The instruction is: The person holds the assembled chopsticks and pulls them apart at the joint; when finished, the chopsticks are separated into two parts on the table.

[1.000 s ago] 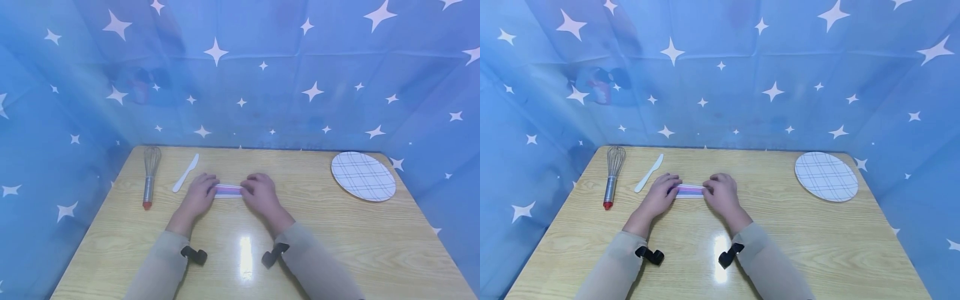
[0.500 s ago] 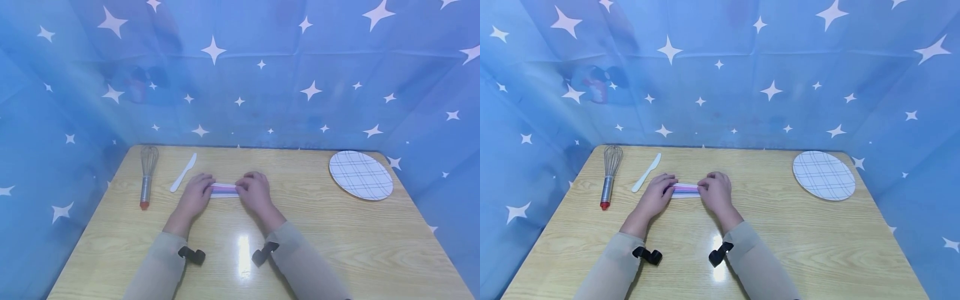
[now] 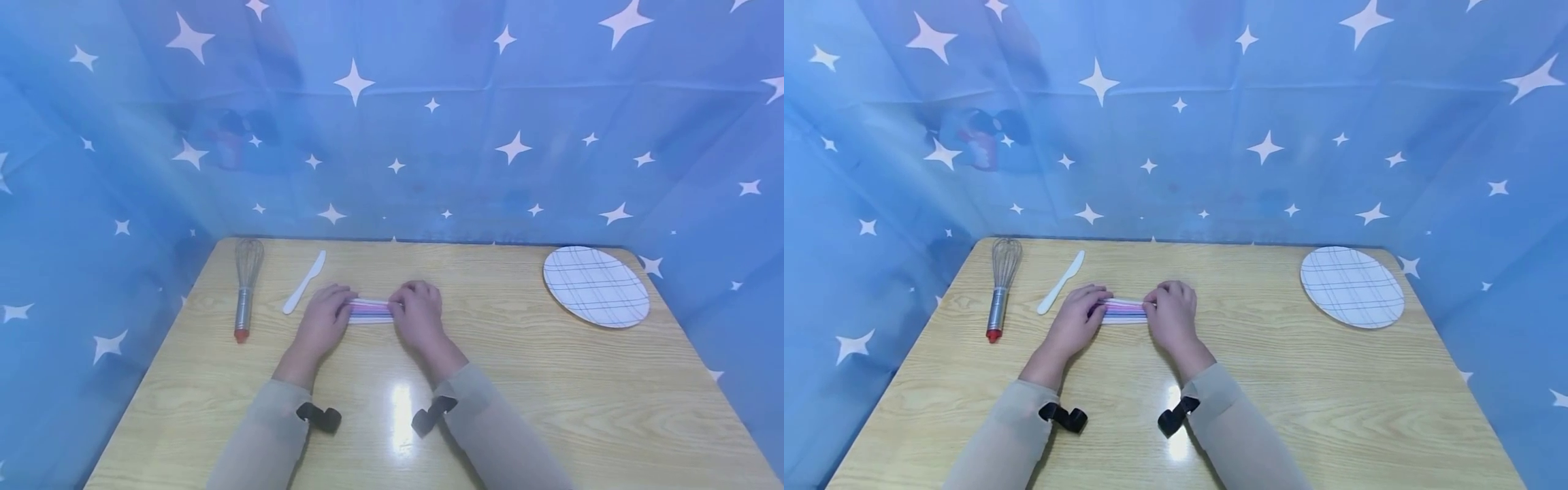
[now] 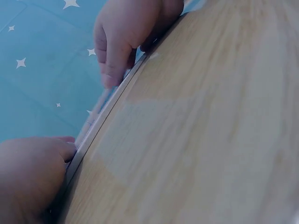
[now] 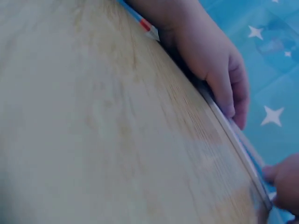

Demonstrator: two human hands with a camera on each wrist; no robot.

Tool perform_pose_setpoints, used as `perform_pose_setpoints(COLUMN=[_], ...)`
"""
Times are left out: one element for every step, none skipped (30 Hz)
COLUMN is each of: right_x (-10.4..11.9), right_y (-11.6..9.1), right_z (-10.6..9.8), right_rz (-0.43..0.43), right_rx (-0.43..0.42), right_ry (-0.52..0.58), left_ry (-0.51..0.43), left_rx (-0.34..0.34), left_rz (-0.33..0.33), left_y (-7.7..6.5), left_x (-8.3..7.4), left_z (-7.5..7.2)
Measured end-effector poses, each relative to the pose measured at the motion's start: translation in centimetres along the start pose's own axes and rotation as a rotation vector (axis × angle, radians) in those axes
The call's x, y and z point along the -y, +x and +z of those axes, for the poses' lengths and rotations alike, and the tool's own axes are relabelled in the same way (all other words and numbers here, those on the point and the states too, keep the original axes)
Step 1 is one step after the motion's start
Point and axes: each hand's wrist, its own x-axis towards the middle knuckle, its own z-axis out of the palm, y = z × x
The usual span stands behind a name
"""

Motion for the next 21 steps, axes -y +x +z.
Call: perform_pose_setpoints(right_x=[-0.2,-0.3,-0.4,-0.5,-0.6,-0.6,-0.6,-0.6,-0.6,-0.7,-0.7,-0.8,-0.9,-1.0,-1.1,-1.1,-1.2,-1.3,-1.4,-1.4,-1.5], right_y=[0.0,-0.1,-0.1,-0.2,-0.2,-0.3,-0.4,-0.5,-0.5,-0.6,-0.7,-0.7,-0.8,-0.9,-0.9,-1.0,-1.1,-1.3,-1.4,-1.5,-1.6], right_z=[0.0,0.0,0.0,0.0,0.0,0.0,-0.1,-0.1,-0.2,-0.2,-0.3,-0.3,-0.4,-0.4,-0.5,-0.6,-0.7,-0.8,-1.0,-1.1,-1.3], right_rz=[-0.017,-0.034,-0.056,-0.073,-0.088,-0.101,-0.112,-0.120,-0.131,-0.140,-0.150,-0.158,-0.168,-0.177,-0.189,-0.195,-0.200,-0.208,-0.219,-0.230,-0.241], right_rx=[-0.014,-0.028,-0.043,-0.054,-0.062,-0.067,-0.074,-0.079,-0.085,-0.090,-0.097,-0.104,-0.112,-0.118,-0.125,-0.129,-0.129,-0.129,-0.127,-0.125,-0.121], right_ry=[0.004,0.007,0.014,0.021,0.032,0.041,0.052,0.065,0.070,0.074,0.078,0.081,0.083,0.081,0.078,0.079,0.080,0.077,0.072,0.067,0.063], left_ry=[-0.025,-0.043,-0.064,-0.081,-0.096,-0.104,-0.100,-0.091,-0.084,-0.076,-0.068,-0.061,-0.054,-0.048,-0.041,-0.037,-0.030,-0.025,-0.018,-0.012,-0.005], left_rx=[-0.019,-0.042,-0.069,-0.094,-0.116,-0.137,-0.149,-0.158,-0.160,-0.159,-0.161,-0.161,-0.162,-0.166,-0.170,-0.175,-0.178,-0.176,-0.174,-0.170,-0.164], left_rz=[0.001,0.001,0.004,0.005,0.003,0.004,0.005,0.008,0.011,0.014,0.021,0.026,0.032,0.039,0.046,0.055,0.062,0.065,0.070,0.077,0.081], left_y=[0.0,0.0,0.0,-0.1,-0.1,-0.2,-0.2,-0.2,-0.2,-0.1,-0.1,-0.1,-0.1,-0.1,-0.1,-0.1,-0.1,-0.1,-0.1,-0.1,-0.2], left_x=[-0.1,-0.1,-0.1,-0.1,-0.2,-0.2,-0.2,-0.2,-0.3,-0.3,-0.3,-0.3,-0.4,-0.5,-0.5,-0.6,-0.7,-0.9,-1.0,-1.1,-1.2], left_z=[0.1,0.1,0.2,0.2,0.2,0.2,0.2,0.2,0.2,0.2,0.2,0.2,0.2,0.2,0.2,0.2,0.2,0.2,0.2,0.3,0.4])
